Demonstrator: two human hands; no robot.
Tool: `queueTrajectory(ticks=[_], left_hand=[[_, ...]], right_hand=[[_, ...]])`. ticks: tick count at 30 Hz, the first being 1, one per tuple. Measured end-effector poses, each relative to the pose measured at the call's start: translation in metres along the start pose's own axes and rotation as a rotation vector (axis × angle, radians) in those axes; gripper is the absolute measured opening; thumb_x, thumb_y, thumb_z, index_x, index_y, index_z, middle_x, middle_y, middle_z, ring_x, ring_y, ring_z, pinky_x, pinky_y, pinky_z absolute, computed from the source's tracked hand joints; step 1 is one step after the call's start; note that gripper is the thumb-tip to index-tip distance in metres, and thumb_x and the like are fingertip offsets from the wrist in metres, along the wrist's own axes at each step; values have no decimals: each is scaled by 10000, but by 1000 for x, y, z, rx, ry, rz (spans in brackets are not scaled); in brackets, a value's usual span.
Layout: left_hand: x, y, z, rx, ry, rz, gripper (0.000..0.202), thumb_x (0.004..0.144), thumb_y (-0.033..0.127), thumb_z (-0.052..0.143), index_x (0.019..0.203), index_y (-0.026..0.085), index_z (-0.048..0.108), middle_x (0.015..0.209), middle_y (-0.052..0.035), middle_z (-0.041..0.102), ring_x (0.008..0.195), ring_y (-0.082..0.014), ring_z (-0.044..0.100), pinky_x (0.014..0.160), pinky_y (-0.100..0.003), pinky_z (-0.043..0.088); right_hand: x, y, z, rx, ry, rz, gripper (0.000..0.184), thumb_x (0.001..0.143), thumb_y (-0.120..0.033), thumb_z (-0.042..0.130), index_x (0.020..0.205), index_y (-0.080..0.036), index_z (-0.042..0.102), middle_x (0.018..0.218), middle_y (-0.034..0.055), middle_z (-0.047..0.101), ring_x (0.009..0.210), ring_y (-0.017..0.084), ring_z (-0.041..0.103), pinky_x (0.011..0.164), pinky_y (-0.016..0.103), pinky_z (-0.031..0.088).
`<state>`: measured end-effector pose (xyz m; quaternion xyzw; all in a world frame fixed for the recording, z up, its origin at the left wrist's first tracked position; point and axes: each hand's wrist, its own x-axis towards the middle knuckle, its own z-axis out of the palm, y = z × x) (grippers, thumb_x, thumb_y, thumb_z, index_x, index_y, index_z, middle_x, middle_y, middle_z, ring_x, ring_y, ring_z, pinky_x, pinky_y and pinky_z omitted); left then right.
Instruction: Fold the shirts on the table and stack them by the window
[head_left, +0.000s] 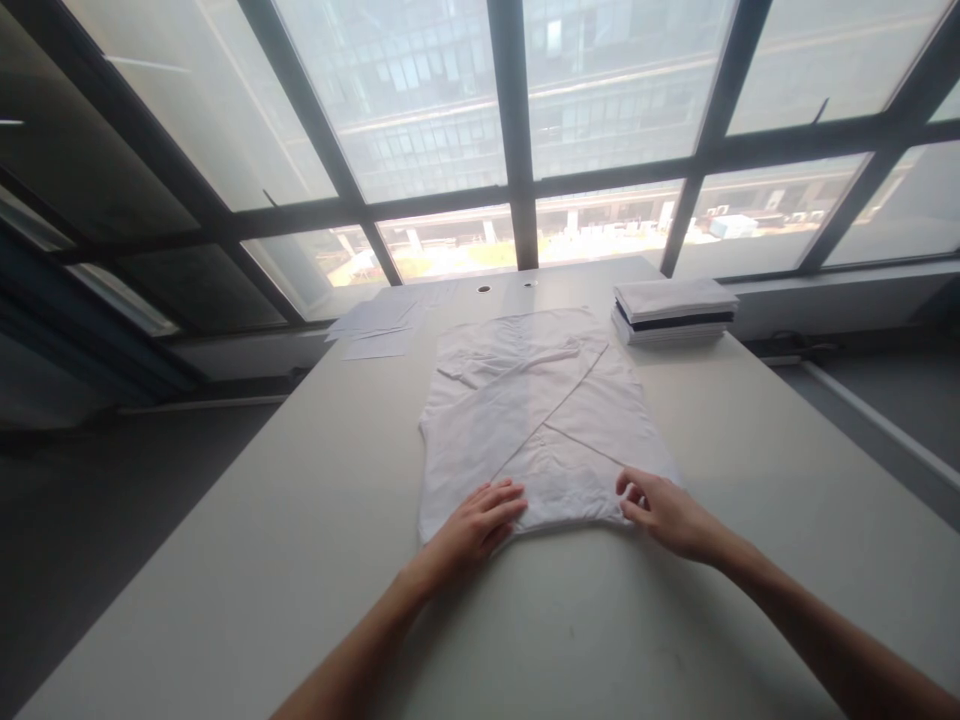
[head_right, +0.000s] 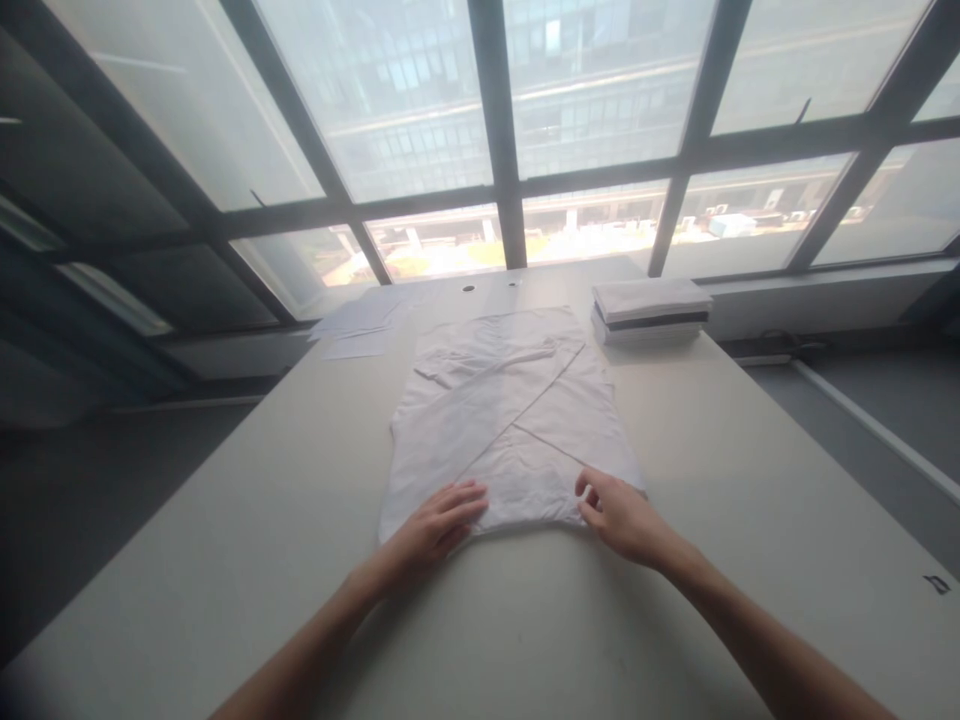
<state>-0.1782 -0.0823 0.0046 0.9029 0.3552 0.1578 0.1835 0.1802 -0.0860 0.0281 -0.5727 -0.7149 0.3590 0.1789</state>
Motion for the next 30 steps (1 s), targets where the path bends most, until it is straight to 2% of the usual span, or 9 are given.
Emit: queueTrajectory(ticks=[6,8,13,19,25,30], left_hand=[[1,-1,2,-2,-6,-17,377,1011,210,527,1378,264,588,1486,-79,547,1423,-251,452,1193,-489,354],[1,-1,2,1,0,-16,376,1012,217,527,1379,269,590,1484,-76,550,1423,-253,453,1194,-489,355],[1,0,1,6,12,-10,381,1015,215,520,1386,276,585,1484,-76,549,1424,-251,450,1195,-487,354],[1,0,2,17,12,-8,381,1010,205,525,1381,268,588,1480,-88,552,1420,-261,457,1184,-499,367],[1,-1,2,35,25,-1,377,1002,202,537,1367,271,597,1469,-81,563,1414,-258,465,1173,-499,383],[1,-2,3,52,23,6,379,1001,200,535,1369,267,595,1470,-84,562,1414,-257,464,1171,-496,387]], right_hand=[[3,-5,2,-96,7,86,166,888,-189,452,927,-214,611,794,25,713,692,167,619,657,267,405],[2,-7,4,-73,15,95,169,885,-221,485,992,-214,616,792,22,710,698,174,627,670,271,414],[-3,-7,10,10,37,38,331,820,-248,585,1149,-235,620,845,11,715,778,193,650,726,281,446],[-2,-6,14,90,21,40,287,796,-263,618,1077,-212,590,742,-11,673,689,183,628,656,277,450],[-1,-4,16,42,35,7,282,850,-261,567,1129,-221,576,746,-16,671,693,182,625,688,296,450],[-2,-7,18,-54,16,-6,311,832,-183,564,1140,-215,593,727,-17,676,688,190,632,680,298,453]])
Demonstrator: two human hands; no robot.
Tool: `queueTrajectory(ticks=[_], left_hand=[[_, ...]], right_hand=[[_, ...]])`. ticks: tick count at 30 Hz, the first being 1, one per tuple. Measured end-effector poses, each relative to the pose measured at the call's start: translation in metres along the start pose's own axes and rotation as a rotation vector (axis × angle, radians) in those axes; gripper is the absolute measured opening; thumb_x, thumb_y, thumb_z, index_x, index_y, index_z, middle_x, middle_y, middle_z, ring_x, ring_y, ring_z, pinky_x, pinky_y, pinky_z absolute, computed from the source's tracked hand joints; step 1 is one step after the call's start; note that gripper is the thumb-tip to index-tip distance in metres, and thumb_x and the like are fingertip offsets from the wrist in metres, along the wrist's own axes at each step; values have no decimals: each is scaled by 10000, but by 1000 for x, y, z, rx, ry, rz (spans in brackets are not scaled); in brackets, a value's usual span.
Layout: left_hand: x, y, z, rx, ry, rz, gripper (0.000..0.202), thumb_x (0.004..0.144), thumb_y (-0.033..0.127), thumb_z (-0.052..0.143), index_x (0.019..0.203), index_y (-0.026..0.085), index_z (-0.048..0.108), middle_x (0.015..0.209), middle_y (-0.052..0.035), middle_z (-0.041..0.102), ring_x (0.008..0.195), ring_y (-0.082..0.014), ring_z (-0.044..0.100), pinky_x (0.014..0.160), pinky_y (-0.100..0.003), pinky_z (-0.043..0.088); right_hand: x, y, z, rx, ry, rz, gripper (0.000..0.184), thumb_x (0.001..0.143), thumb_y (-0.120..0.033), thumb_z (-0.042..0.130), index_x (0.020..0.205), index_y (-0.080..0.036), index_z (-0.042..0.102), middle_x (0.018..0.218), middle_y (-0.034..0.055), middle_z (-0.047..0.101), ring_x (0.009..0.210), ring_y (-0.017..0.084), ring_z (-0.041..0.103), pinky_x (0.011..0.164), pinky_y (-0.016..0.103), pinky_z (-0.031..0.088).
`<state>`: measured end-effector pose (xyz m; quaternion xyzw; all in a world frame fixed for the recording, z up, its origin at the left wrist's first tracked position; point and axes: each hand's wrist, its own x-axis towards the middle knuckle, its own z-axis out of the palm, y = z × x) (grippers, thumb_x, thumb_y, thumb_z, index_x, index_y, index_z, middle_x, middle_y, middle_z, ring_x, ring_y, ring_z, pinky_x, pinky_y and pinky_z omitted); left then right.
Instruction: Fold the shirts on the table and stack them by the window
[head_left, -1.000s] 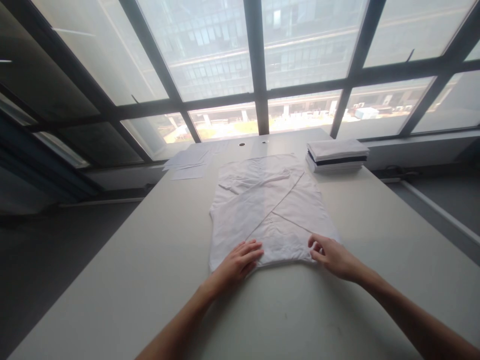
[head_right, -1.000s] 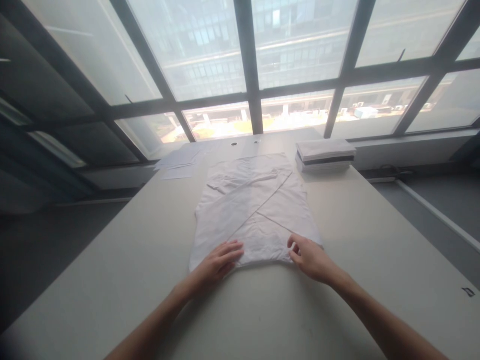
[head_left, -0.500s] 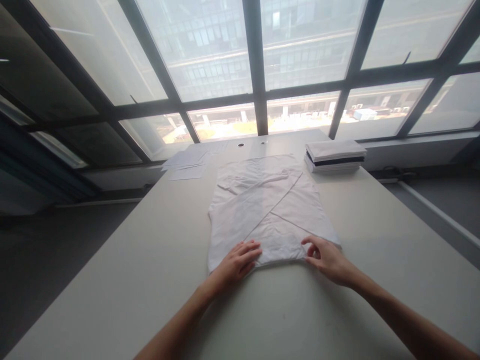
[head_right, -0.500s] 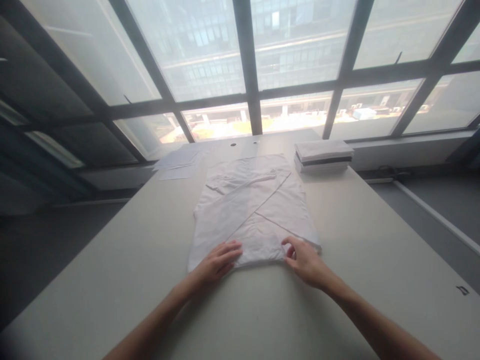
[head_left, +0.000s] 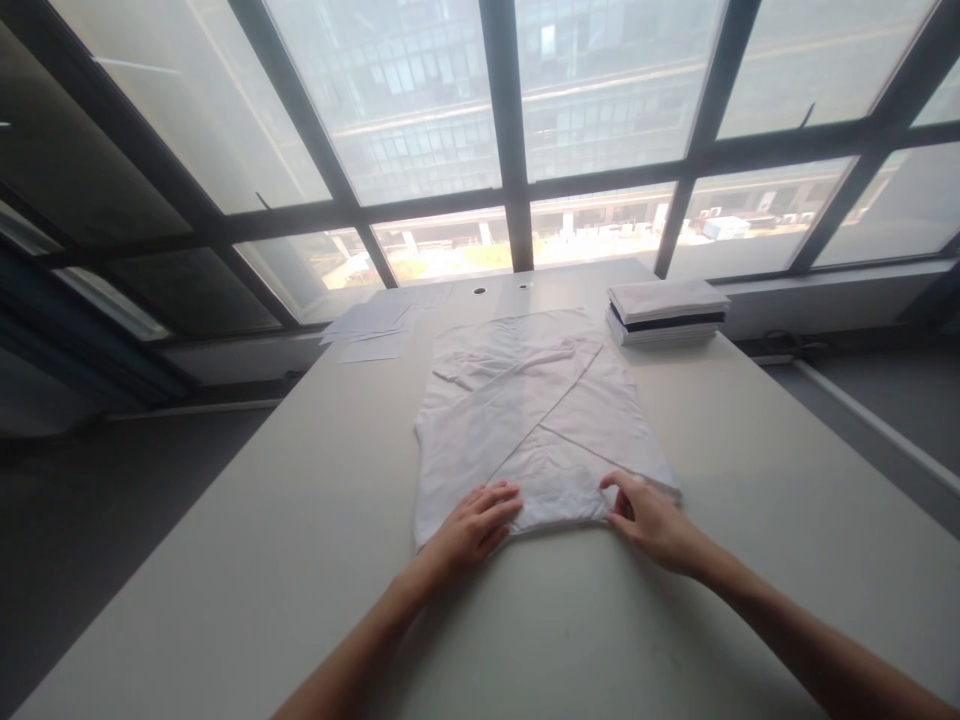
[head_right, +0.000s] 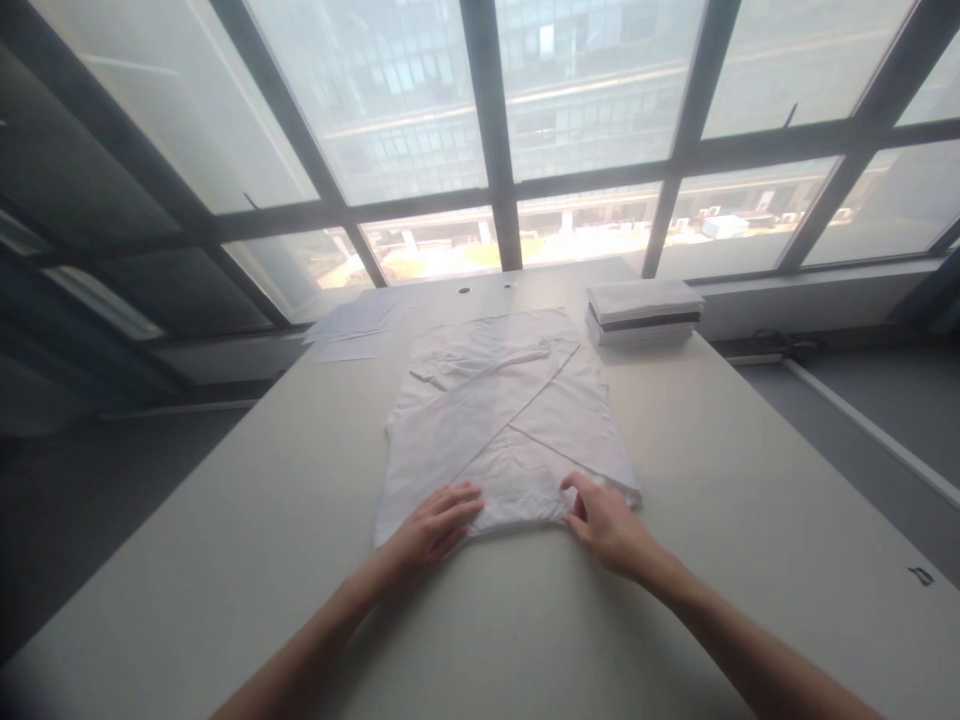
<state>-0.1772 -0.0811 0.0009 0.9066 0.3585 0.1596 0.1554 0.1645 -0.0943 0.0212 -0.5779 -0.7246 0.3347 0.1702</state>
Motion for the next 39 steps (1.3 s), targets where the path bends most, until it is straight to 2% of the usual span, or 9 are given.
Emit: queueTrajectory(ticks=[2,5,7,11,15,20,29,33,39], left_hand=[[0,0,1,8,11,7,383,999,199,535,1371,268,596,1464,-85,567,1411,-257,469,1167,-489,395],[-1,0,1,21,27,20,387,1005,204,525,1379,277,591,1460,-82,572,1410,-252,470,1164,-480,402],[-1,1,2,36,30,28,392,1014,202,507,1390,282,581,1472,-78,562,1418,-246,460,1169,-479,398],[-2,-1,3,75,54,40,443,1033,220,461,1473,256,498,1529,-88,499,1448,-239,415,1176,-472,394],[-2,-3,3,103,-1,33,500,1057,348,426,1545,241,403,1556,-94,461,1470,-249,377,1190,-481,366],[-2,3,-4,78,43,20,516,1058,386,414,1552,238,389,1567,-94,447,1464,-241,390,1194,-449,370],[1,14,-17,54,211,-93,289,1036,263,456,1225,235,673,1222,-81,695,1124,-222,647,986,-388,521],[1,13,-14,68,242,-178,273,999,257,517,1230,230,660,1030,-65,688,949,-207,655,868,-343,536],[2,13,-12,67,171,-186,231,1003,258,493,1109,245,697,932,-43,665,870,-189,639,820,-318,529]], right_hand=[[-2,-4,0,-92,35,-26,321,827,-162,577,1142,-208,616,781,10,697,749,211,651,730,324,474],[-7,-14,3,-204,193,-167,330,887,-211,589,1216,-202,621,1121,102,705,1073,265,636,944,405,471],[-10,-20,8,-246,257,-307,385,955,-266,546,1335,-206,569,1381,133,598,1299,275,521,1081,442,403],[-13,-25,31,-397,166,-485,622,985,-305,523,1563,-179,332,1626,142,336,1514,283,256,1213,519,247],[-11,-19,52,-499,73,-462,705,959,-363,583,1568,-117,326,1612,186,338,1512,323,264,1216,563,239],[-11,-24,45,-450,182,-456,547,1010,-296,485,1519,-111,415,1586,165,400,1500,281,306,1230,505,258],[-10,-25,43,-377,231,-397,342,1022,-253,445,1299,-181,632,1413,133,610,1354,295,516,1134,529,397],[-9,-22,43,-406,300,-333,339,1016,-276,453,1270,-162,647,1445,166,569,1383,302,473,1168,526,338],[-5,-15,44,-474,334,-195,410,1029,-350,424,1367,-189,590,1526,168,487,1460,357,346,1159,691,196]])
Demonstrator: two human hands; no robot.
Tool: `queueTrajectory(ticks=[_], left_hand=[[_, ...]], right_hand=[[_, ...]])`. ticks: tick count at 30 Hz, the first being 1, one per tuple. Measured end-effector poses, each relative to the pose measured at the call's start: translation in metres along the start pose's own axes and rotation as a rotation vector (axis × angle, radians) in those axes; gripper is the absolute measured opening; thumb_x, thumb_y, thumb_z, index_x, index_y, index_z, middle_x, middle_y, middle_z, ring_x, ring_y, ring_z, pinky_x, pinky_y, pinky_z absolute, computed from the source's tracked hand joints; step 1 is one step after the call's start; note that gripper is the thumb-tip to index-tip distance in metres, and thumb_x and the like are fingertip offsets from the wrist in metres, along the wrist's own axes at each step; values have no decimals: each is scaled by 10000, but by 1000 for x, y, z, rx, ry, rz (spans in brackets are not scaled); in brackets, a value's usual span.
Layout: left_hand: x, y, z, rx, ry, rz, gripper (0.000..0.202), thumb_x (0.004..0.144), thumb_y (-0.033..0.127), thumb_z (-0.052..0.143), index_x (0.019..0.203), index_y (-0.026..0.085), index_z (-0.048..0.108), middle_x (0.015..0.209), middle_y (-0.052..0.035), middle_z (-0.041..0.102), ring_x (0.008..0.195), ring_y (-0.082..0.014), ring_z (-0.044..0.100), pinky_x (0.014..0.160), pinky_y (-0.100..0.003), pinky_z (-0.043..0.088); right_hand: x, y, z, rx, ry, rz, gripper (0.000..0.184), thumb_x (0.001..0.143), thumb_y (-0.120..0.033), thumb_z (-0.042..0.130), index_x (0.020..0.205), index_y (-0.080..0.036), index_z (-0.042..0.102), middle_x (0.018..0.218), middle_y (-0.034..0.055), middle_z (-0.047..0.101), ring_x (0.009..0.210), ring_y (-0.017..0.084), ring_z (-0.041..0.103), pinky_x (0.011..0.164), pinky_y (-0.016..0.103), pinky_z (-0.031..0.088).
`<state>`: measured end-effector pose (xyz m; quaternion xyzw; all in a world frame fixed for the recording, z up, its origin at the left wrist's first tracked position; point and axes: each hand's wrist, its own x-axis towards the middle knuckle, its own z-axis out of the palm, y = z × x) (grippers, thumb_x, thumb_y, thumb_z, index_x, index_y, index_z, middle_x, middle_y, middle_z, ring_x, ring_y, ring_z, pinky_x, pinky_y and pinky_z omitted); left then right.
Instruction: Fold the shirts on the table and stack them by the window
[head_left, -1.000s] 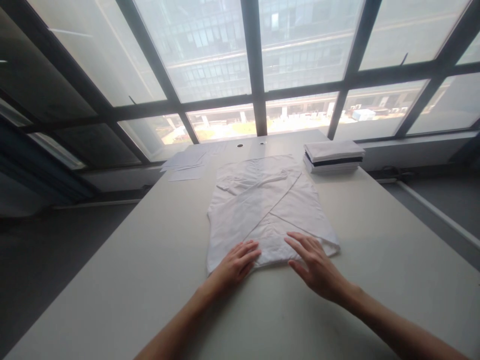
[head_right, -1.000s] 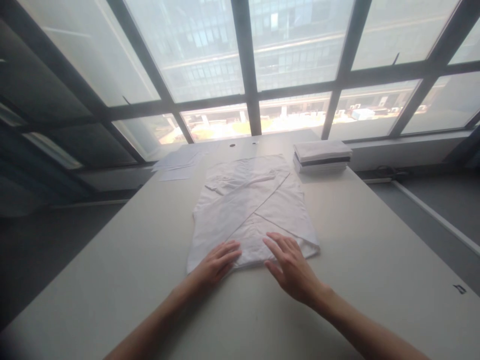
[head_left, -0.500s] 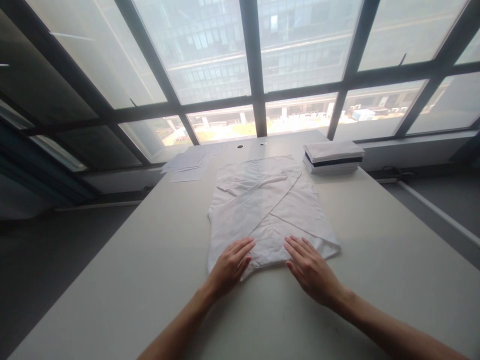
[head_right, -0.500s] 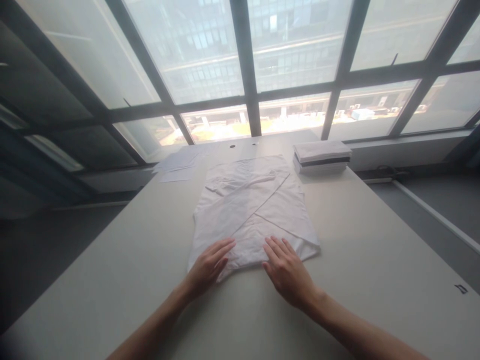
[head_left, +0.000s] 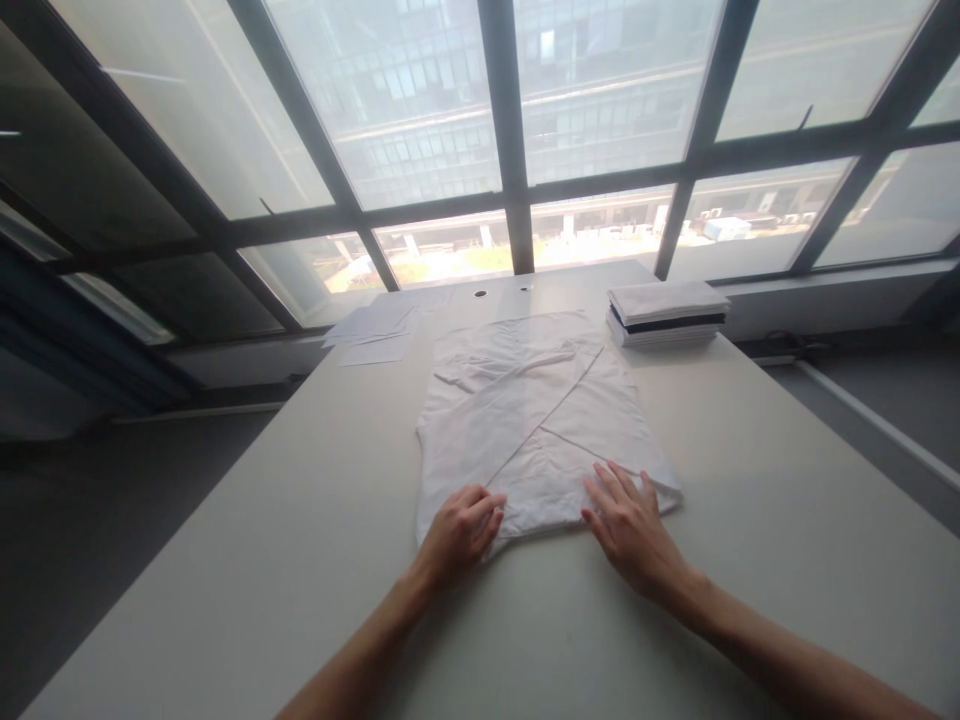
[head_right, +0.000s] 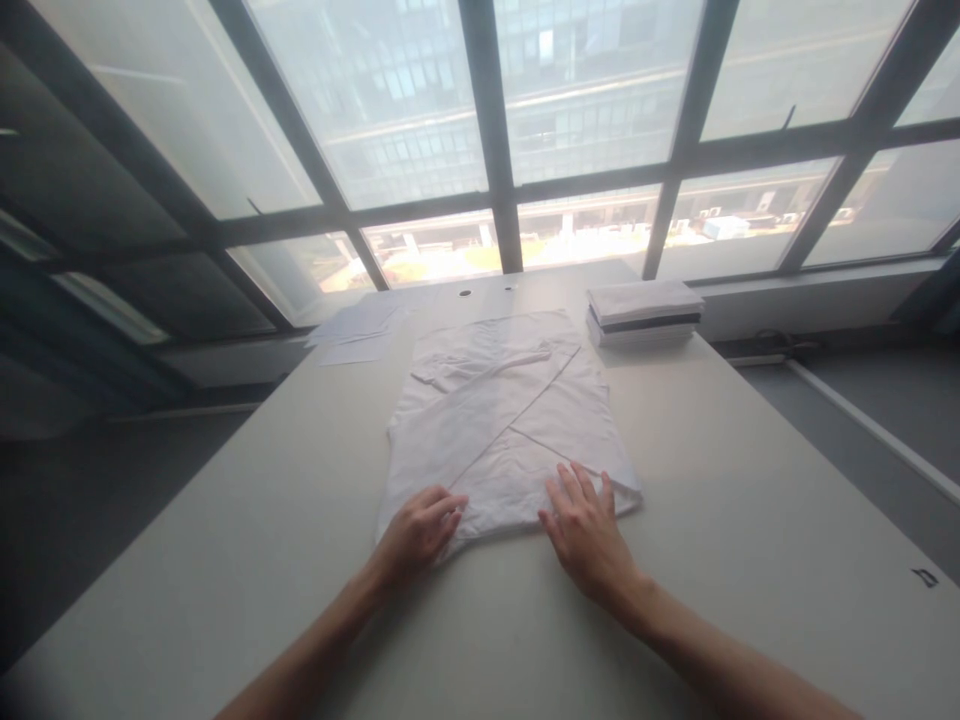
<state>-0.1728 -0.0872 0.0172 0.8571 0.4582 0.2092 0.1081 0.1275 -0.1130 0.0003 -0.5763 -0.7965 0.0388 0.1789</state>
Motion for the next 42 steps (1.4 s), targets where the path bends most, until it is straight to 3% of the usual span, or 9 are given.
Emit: queueTrajectory(ticks=[4,7,11,16,21,26,30,42], left_hand=[[0,0,0,-23,21,15,238,1006,258,486,1120,233,693,995,-67,675,936,-203,644,867,-346,541],[-1,-2,1,-17,50,43,286,1006,264,497,1239,231,659,1173,-99,670,1080,-226,640,953,-384,537],[-1,-5,3,20,-20,132,342,994,303,544,1324,247,617,1354,-103,633,1256,-263,588,1057,-434,495],[1,-5,3,33,-38,138,373,976,310,573,1343,251,600,1357,-100,641,1280,-270,581,1071,-439,492],[1,-5,3,38,-32,132,346,983,290,560,1320,231,609,1357,-106,638,1268,-262,587,1070,-442,494],[2,-4,3,27,-21,137,278,958,257,582,1224,252,663,1310,-91,665,1244,-256,607,1061,-440,506],[3,-4,3,23,-24,136,282,949,249,597,1225,250,656,1322,-95,655,1245,-257,604,1061,-441,505],[1,-5,5,36,-47,128,276,950,235,589,1219,247,649,1348,-93,636,1254,-266,593,1062,-451,500]], right_hand=[[0,1,4,2,-7,9,431,1031,-360,411,1384,-176,576,1538,172,472,1484,370,301,1148,731,157],[1,0,2,38,5,-83,465,1031,-350,413,1435,-151,530,1586,168,401,1510,332,261,1194,641,196],[0,0,4,92,-34,-229,516,1018,-323,454,1504,-151,453,1574,156,425,1499,285,306,1215,544,259],[-3,0,11,96,-52,-220,514,1006,-308,480,1502,-177,460,1558,154,448,1476,289,357,1199,560,289],[-1,-4,4,124,-23,-226,425,1009,-282,467,1403,-147,554,1524,169,491,1468,295,368,1201,553,301],[-1,-7,1,153,6,-218,358,987,-235,491,1321,-189,614,1457,146,566,1391,285,478,1157,513,391],[-2,-5,5,143,30,-201,392,992,-252,484,1361,-175,594,1509,159,511,1426,292,436,1168,513,378],[-1,-3,9,103,-37,-194,408,987,-235,484,1376,-161,581,1501,152,523,1429,298,434,1164,529,367]])
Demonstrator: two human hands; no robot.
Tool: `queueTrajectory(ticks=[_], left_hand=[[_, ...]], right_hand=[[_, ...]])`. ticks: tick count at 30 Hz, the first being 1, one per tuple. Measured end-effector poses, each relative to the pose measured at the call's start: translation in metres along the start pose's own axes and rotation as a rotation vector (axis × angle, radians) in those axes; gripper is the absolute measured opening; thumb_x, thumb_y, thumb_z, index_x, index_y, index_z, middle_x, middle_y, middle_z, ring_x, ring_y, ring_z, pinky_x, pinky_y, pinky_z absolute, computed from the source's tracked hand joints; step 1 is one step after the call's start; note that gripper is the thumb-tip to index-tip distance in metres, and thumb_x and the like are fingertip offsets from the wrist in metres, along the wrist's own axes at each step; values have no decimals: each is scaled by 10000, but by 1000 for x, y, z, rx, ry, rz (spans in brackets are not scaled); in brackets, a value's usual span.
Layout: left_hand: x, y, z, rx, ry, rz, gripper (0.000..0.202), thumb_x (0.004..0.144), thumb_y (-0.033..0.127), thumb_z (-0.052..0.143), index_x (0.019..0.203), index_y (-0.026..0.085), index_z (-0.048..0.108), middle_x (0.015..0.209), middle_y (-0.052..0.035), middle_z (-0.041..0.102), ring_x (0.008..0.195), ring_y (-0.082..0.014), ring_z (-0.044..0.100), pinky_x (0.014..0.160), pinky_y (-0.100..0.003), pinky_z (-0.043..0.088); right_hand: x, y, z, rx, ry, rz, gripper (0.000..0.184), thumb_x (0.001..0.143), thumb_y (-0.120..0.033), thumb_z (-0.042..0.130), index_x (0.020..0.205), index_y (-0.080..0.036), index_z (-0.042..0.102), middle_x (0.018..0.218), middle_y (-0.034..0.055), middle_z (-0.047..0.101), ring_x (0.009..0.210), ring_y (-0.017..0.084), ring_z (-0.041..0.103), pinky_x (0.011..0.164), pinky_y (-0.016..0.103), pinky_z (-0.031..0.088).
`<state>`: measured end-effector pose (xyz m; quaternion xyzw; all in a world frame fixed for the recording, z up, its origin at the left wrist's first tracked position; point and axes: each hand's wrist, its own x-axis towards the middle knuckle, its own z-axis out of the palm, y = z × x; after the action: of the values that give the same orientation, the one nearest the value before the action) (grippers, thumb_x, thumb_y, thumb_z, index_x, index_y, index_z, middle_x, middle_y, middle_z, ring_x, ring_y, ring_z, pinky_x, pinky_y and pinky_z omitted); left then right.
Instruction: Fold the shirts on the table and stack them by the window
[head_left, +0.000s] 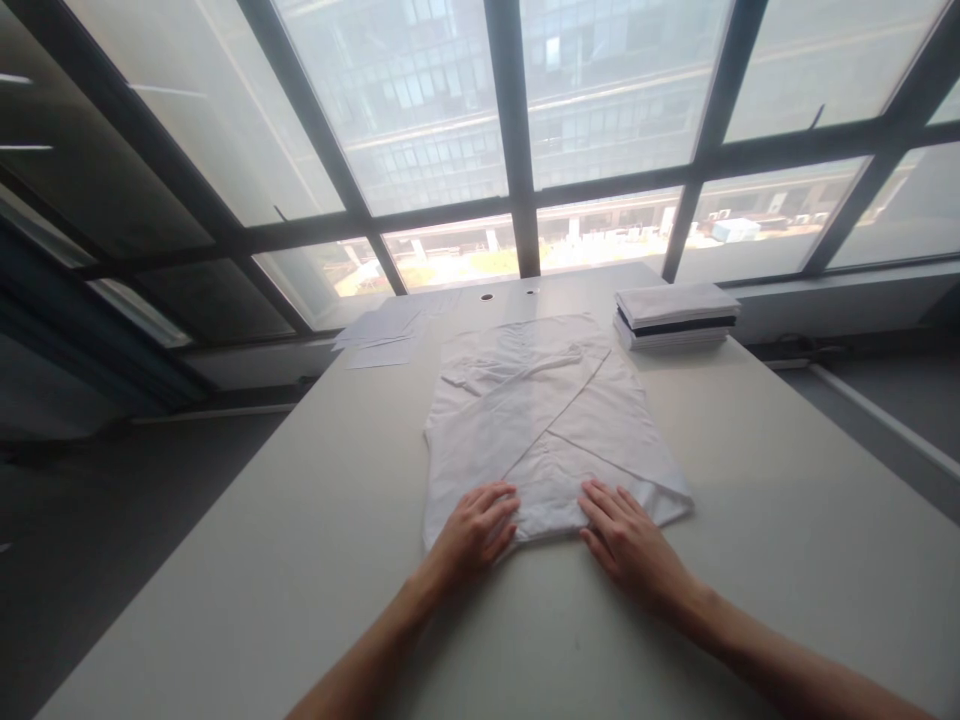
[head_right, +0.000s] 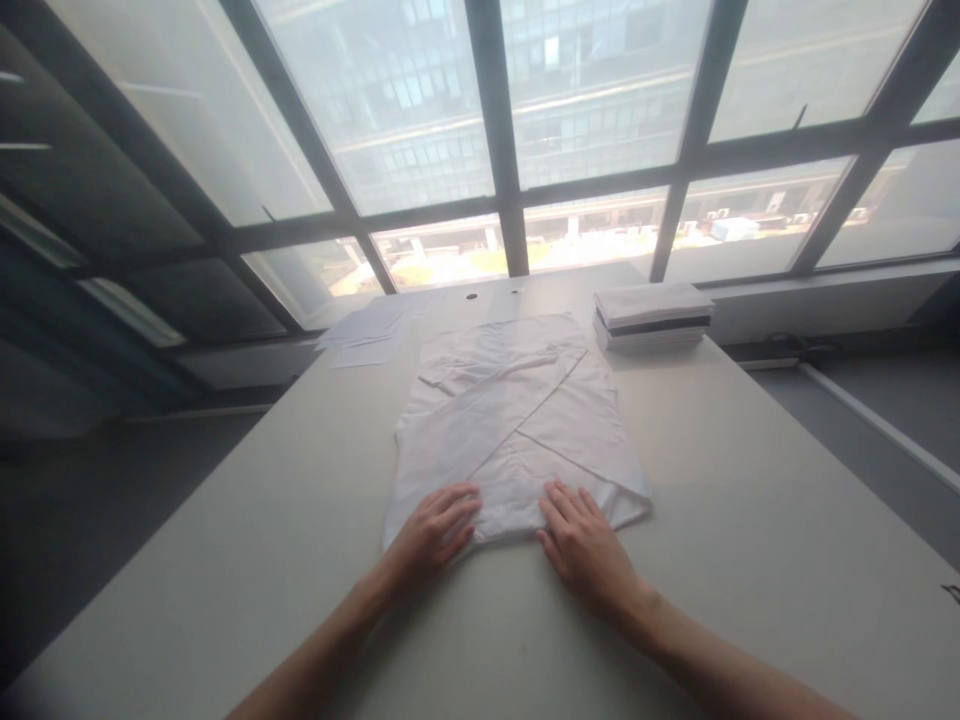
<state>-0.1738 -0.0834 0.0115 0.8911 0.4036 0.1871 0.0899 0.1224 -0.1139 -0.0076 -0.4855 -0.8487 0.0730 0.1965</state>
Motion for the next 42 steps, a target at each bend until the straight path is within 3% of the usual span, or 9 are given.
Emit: queueTrajectory(ticks=[42], left_hand=[[2,1,-2,-20,14,7,260,948,216,588,1196,243,660,1320,-95,657,1233,-255,611,1047,-440,512]], right_hand=[[0,0,0,-21,-5,5,415,971,-212,504,1376,-160,576,1507,142,519,1427,289,438,1159,518,378]])
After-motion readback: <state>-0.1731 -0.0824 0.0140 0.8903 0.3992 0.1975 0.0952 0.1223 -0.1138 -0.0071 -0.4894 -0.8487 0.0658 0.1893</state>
